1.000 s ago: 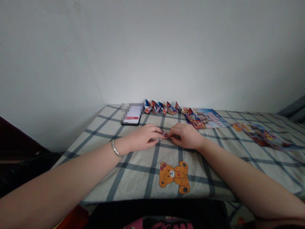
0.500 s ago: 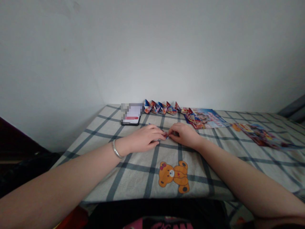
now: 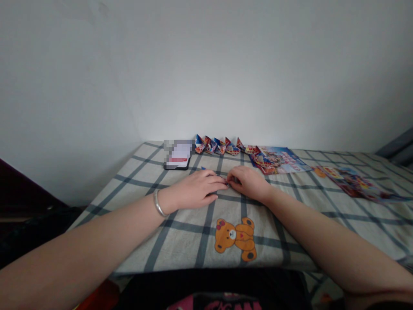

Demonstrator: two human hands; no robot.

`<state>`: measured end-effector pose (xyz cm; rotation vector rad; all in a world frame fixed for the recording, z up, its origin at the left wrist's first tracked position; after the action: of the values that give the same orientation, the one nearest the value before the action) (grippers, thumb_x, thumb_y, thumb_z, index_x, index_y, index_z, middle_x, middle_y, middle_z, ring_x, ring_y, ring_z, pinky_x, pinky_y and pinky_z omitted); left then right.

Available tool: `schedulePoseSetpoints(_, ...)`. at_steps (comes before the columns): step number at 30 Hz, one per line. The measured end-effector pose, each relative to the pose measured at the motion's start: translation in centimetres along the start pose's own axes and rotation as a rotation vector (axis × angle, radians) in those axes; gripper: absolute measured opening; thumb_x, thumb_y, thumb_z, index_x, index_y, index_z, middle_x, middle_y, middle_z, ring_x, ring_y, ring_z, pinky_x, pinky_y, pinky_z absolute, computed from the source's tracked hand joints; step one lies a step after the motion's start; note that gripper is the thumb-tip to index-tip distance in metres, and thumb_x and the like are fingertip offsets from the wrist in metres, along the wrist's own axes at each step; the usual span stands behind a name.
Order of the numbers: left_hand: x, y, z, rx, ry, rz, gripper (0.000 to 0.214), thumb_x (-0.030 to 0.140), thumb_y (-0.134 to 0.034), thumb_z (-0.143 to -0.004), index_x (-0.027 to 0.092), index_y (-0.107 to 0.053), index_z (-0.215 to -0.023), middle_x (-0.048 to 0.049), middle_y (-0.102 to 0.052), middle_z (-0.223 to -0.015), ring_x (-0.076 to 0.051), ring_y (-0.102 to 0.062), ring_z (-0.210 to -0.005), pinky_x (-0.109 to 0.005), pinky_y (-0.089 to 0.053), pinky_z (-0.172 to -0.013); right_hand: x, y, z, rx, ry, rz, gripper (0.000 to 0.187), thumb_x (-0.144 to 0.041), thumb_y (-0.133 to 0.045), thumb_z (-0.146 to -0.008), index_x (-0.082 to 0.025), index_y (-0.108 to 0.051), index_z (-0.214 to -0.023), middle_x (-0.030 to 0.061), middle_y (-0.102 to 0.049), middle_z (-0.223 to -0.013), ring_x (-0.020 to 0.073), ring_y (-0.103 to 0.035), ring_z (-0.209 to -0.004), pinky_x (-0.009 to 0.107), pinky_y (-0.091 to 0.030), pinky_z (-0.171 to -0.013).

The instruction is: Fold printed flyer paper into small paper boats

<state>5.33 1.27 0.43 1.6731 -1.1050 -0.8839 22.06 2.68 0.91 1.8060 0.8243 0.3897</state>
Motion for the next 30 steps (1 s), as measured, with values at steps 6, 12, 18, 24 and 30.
schedulePoseSetpoints(6, 0.1, -0.1, -0.1, -0.025, 0.013, -0.004, 0.038, 0.03, -0.053, -0.096, 0.021, -0.057, -0.132, -0.0053, -0.059, -0.135, -0.023, -0.047, -0.123, -0.039, -0.039, -0.108, 0.0, 0.9, 0.8, -0.073, 0.192, -0.061, 0.013, -0.016, -0.059, -0.088, -0.022, -0.069, -0.091, 0.0036, -0.069, -0.095, 0.0161, -0.064, -0.088, 0.026, -0.047, -0.076)
schedulePoseSetpoints(12, 0.4, -0.1, -0.3, -0.031, 0.043, -0.035, 0.039, 0.033, -0.052, -0.096, 0.021, -0.056, -0.133, -0.0061, -0.06, -0.134, -0.024, -0.047, -0.124, -0.039, -0.039, -0.106, -0.3, 1.2, 0.9, -0.071, 0.221, -0.026, 0.017, -0.019, -0.057, -0.09, -0.024, -0.074, -0.092, 0.0041, -0.07, -0.102, 0.0163, -0.066, -0.092, 0.028, -0.05, -0.08)
schedulePoseSetpoints(18, 0.5, -0.2, -0.4, -0.029, 0.036, -0.038, 0.038, 0.034, -0.052, -0.096, 0.021, -0.056, -0.131, -0.0057, -0.06, -0.133, -0.024, -0.048, -0.122, -0.04, -0.039, -0.106, -1.4, 2.1, 0.7, -0.081, 0.267, 0.076, 0.015, -0.02, -0.062, -0.086, -0.025, -0.076, -0.087, 0.0041, -0.07, -0.103, 0.0181, -0.064, -0.091, 0.031, -0.05, -0.08)
schedulePoseSetpoints(24, 0.1, -0.3, -0.2, -0.034, 0.039, -0.026, 0.037, 0.033, -0.054, -0.095, 0.022, -0.056, -0.13, -0.0043, -0.059, -0.135, -0.024, -0.048, -0.123, -0.039, -0.039, -0.107, -0.2, 2.1, 0.9, -0.147, 0.195, 0.05, 0.015, -0.02, -0.062, -0.084, -0.027, -0.076, -0.086, -0.0007, -0.071, -0.094, 0.0136, -0.065, -0.081, 0.026, -0.046, -0.067)
schedulePoseSetpoints(30, 0.1, 0.0, -0.1, -0.036, 0.006, -0.005, 0.036, 0.033, -0.055, -0.096, 0.02, -0.057, -0.129, -0.0059, -0.059, -0.134, -0.024, -0.048, -0.123, -0.039, -0.04, -0.107, 0.6, 2.0, 1.1, -0.189, 0.136, 0.043, 0.018, -0.019, -0.062, -0.083, -0.028, -0.076, -0.088, -0.0029, -0.072, -0.094, 0.0127, -0.066, -0.081, 0.024, -0.043, -0.064)
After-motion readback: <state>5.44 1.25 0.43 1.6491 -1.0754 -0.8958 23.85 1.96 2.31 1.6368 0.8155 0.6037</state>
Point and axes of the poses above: each hand's wrist, its own z-axis away from the middle knuckle, its own y-axis out of the back of the hand, x = y × z, the point moved 5 cm from there along -z, towards the middle knuckle
